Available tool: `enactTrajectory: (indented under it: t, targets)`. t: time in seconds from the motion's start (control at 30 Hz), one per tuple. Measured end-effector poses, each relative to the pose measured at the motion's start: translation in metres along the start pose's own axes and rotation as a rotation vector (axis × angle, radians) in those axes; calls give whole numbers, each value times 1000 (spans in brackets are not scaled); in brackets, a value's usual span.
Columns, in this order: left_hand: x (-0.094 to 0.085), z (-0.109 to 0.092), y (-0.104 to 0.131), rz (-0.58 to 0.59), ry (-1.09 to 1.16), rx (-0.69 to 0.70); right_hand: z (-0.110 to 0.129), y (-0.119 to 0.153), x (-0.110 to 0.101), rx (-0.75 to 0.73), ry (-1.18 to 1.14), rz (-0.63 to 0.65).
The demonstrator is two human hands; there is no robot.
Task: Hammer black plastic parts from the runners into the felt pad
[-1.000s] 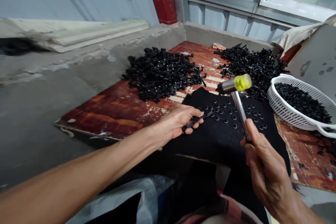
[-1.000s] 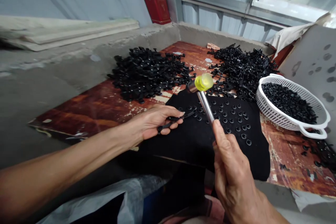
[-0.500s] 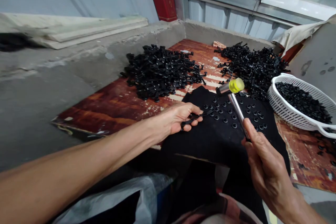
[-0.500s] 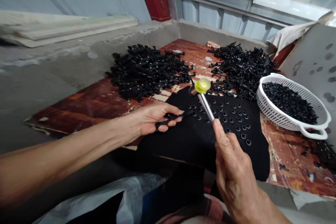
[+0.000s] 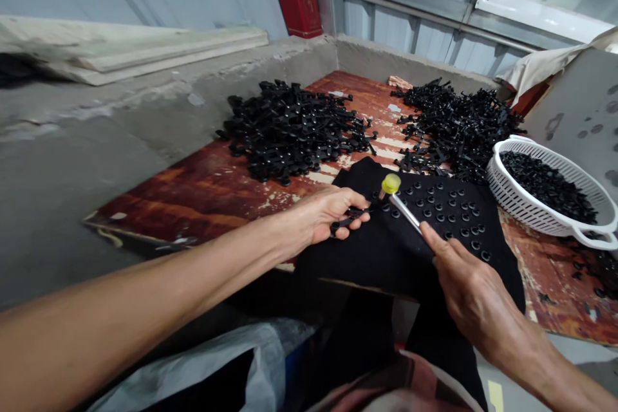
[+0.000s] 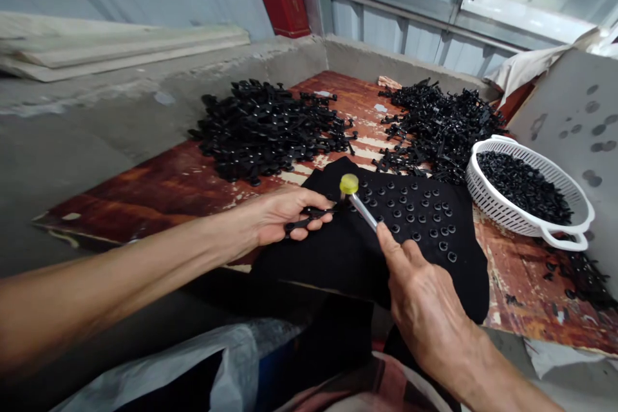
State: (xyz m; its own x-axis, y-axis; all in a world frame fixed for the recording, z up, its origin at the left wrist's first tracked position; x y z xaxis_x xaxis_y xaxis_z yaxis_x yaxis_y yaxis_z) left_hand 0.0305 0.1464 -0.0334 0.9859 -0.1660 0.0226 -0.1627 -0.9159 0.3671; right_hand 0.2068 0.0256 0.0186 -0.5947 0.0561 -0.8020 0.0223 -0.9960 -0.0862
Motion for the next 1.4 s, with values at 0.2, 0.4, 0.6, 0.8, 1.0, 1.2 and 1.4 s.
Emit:
enactTrajectory:
  t: [0.2,0.4,0.6,0.8,1.0,1.2,1.4]
  targets:
    - [-6,-7,10,112,-88,109,7,8,-21,37,-291,-224]
    - [16,-9,44,484,-151,226,-11,-11,19,368,-702,121]
    - [15,-8,48,358,-139,292,-3,-13,45,380,-830,215]
    - [11,6,51,240,-7,125,-3,-1,58,450,-896,200]
    - [8,1,41,148,-87,186,-1,6,71,490,-922,315]
    - [11,-19,22,74,-208,318,-3,2,67,484,-991,301]
    - [14,-17,11,54,-142,315,-22,14,50,532,-1093,212]
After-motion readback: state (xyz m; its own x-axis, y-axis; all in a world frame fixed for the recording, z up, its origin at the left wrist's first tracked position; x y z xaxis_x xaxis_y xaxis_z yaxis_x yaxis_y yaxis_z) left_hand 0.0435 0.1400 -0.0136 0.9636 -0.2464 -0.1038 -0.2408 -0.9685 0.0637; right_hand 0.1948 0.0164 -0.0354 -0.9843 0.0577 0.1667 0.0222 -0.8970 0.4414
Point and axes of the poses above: each hand's wrist, its own y-axis away from the middle knuckle, its own x-axis out of the palm, z = x × y, the point moved 8 cm from there along -y, towards the middle knuckle, and after that the axes turned 15 degrees about x, right-handed, at the moved point
